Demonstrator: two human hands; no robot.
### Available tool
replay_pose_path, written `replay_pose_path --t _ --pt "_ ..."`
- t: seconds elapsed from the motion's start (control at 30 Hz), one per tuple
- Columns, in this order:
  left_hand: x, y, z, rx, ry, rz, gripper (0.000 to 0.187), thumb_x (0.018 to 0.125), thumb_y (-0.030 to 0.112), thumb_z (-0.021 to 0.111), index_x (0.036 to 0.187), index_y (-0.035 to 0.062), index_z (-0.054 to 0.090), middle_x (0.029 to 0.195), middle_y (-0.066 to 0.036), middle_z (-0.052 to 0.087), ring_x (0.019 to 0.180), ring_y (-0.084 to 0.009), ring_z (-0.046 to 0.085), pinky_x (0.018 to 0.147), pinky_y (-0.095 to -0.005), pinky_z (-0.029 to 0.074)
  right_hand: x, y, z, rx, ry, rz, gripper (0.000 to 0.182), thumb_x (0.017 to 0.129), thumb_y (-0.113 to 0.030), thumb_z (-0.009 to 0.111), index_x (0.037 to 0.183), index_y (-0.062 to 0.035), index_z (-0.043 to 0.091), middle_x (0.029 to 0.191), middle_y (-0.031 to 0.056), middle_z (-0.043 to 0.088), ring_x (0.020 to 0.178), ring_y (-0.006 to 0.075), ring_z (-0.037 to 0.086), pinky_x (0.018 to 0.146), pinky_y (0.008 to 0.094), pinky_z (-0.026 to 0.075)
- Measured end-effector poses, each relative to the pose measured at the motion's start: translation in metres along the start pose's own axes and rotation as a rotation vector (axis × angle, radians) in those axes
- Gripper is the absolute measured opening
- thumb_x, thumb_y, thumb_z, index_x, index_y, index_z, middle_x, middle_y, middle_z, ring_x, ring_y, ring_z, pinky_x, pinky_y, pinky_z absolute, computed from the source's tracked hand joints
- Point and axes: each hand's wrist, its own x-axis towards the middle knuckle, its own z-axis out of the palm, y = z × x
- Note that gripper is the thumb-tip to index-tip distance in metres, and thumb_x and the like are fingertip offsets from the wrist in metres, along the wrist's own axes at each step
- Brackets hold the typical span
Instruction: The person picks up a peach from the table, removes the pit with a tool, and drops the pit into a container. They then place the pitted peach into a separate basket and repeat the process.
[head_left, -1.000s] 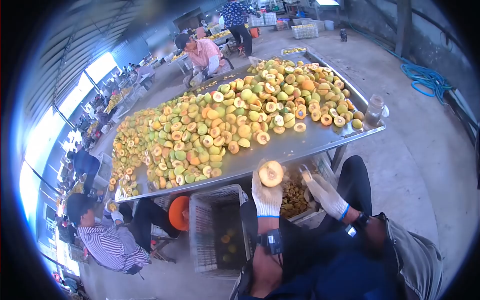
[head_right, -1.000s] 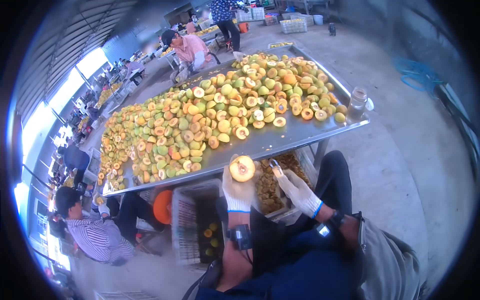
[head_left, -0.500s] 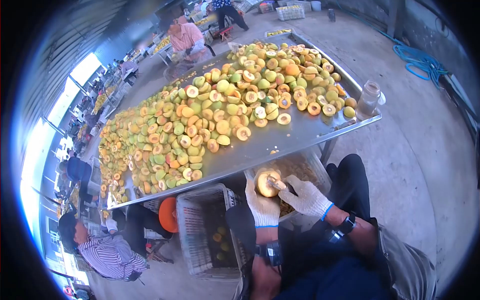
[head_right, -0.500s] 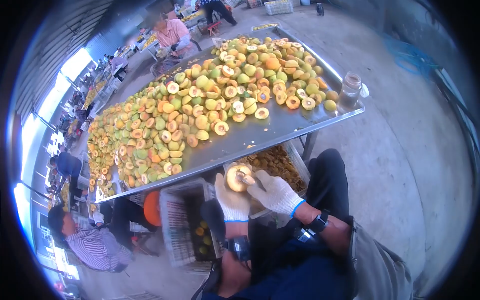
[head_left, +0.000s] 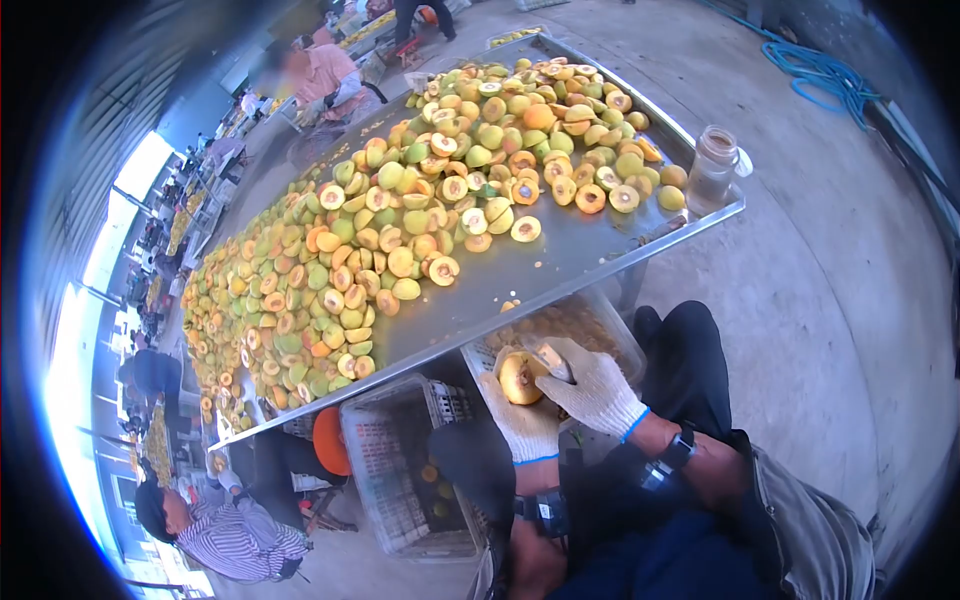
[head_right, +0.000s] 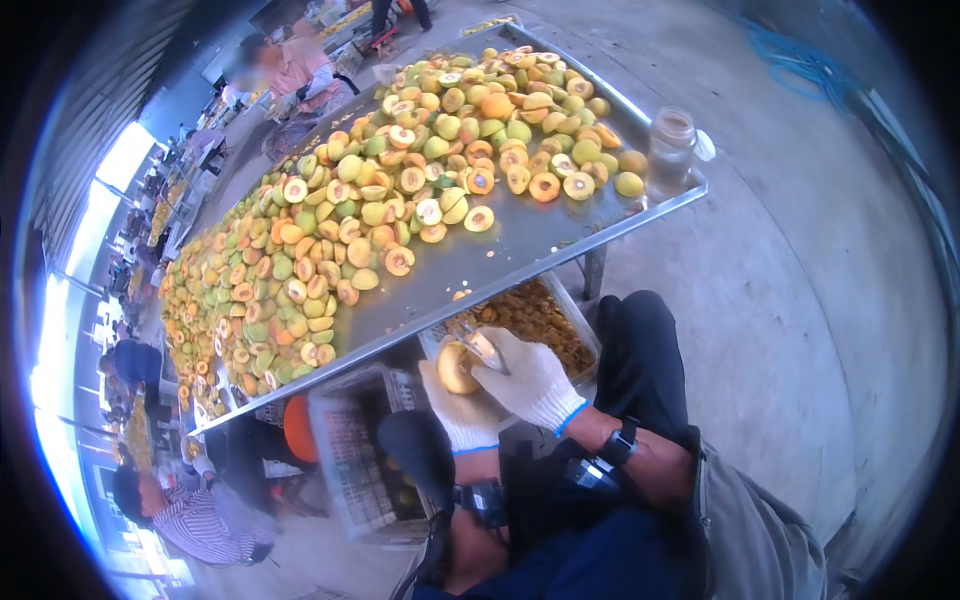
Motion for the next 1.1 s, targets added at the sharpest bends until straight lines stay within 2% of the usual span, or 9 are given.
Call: replay_pose_path --t 0.1,0.2,0.3,0.43,0.5,0.57,0.67,0.87,1.1 --pt "0.003 -0.009 -0.006 0.031 -0.061 0.027 0.062 0.104 0.061 0.046 0.137 0.0101 0.055 0.126 -0.014 0.063 0.118 -0.0312 0.059 0.106 -0.0453 0.047 0.006 0.01 0.009 -0.008 0.0 -0.037 0.042 0.089 -0.029 0.072 0.126 -0.0107 0.066 0.096 0.022 0.073 0.092 0.0438 0.07 0.08 0.0511 0.055" --pt "0.005 -0.013 -0.016 0.12 -0.085 0.079 0.062 0.104 0.059 0.049 0.133 0.0046 0.058 0.124 -0.011 0.062 0.116 -0.0286 0.059 0.107 -0.0457 0.046 -0.003 0.016 0.019 0.018 0.091 -0.143 0.041 0.086 -0.021 0.077 0.125 -0.0113 0.07 0.107 0.0167 0.073 0.098 0.0383 0.071 0.083 0.0448 0.057" --pt "-0.007 -0.014 -0.006 0.206 0.05 0.103 0.061 0.104 0.058 0.048 0.131 0.0043 0.058 0.122 -0.013 0.062 0.116 -0.0301 0.059 0.106 -0.0459 0.047 -0.009 0.027 0.029 -0.046 0.1 -0.17 0.033 0.085 -0.022 0.078 0.115 -0.0097 0.072 0.101 0.0161 0.071 0.094 0.0382 0.07 0.08 0.0454 0.056" --pt "0.002 -0.015 -0.022 0.149 0.034 0.078 0.06 0.105 0.056 0.047 0.132 0.0034 0.057 0.121 -0.016 0.062 0.114 -0.032 0.06 0.106 -0.047 0.047 -0.013 0.04 0.035 -0.108 0.071 -0.219 0.029 0.085 -0.024 0.079 0.108 -0.0082 0.071 0.095 0.0166 0.069 0.09 0.0387 0.069 0.076 0.0463 0.055" --pt "0.0 -0.013 -0.019 0.225 -0.03 0.111 0.059 0.106 0.055 0.046 0.132 0.0036 0.056 0.121 -0.016 0.062 0.112 -0.0337 0.061 0.105 -0.0475 0.048 -0.015 0.041 0.031 -0.049 0.031 -0.205 0.03 0.089 -0.031 0.077 0.108 -0.0087 0.071 0.096 0.0157 0.07 0.089 0.0383 0.07 0.076 0.046 0.056" --pt "0.0 -0.009 -0.011 0.225 0.011 0.097 0.059 0.106 0.056 0.045 0.131 0.0043 0.056 0.121 -0.016 0.062 0.112 -0.0348 0.061 0.103 -0.0487 0.05 -0.017 0.045 0.027 -0.026 -0.016 -0.14 0.036 0.091 -0.034 0.075 0.113 -0.0062 0.069 0.096 0.0196 0.071 0.089 0.0415 0.07 0.077 0.0477 0.055" --pt "0.004 0.0 -0.001 0.207 0.046 0.071 0.059 0.105 0.058 0.045 0.13 0.0056 0.056 0.121 -0.016 0.062 0.111 -0.0368 0.062 0.098 -0.051 0.052 -0.014 0.033 0.007 0.07 -0.183 0.099 0.044 0.095 -0.036 0.07 0.123 -0.0025 0.062 0.1 0.0289 0.07 0.094 0.0478 0.069 0.08 0.0513 0.054" --pt "0.008 -0.003 -0.005 0.185 0.054 0.063 0.06 0.105 0.061 0.045 0.129 0.0068 0.056 0.119 -0.018 0.064 0.11 -0.0397 0.064 0.094 -0.0528 0.053 -0.013 0.031 0.015 0.005 -0.17 0.143 0.043 0.101 -0.038 0.059 0.126 -0.0027 0.06 0.096 0.0301 0.07 0.092 0.0495 0.068 0.079 0.0556 0.053" --pt "0.009 -0.006 -0.007 0.228 0.105 0.106 0.057 0.105 0.057 0.044 0.125 0.0057 0.059 0.117 -0.018 0.064 0.108 -0.0385 0.064 0.096 -0.0495 0.053 -0.011 0.028 0.016 -0.046 -0.23 0.162 0.039 0.103 -0.038 0.055 0.122 -0.0035 0.057 0.09 0.0314 0.068 0.085 0.0521 0.067 0.077 0.0599 0.051"
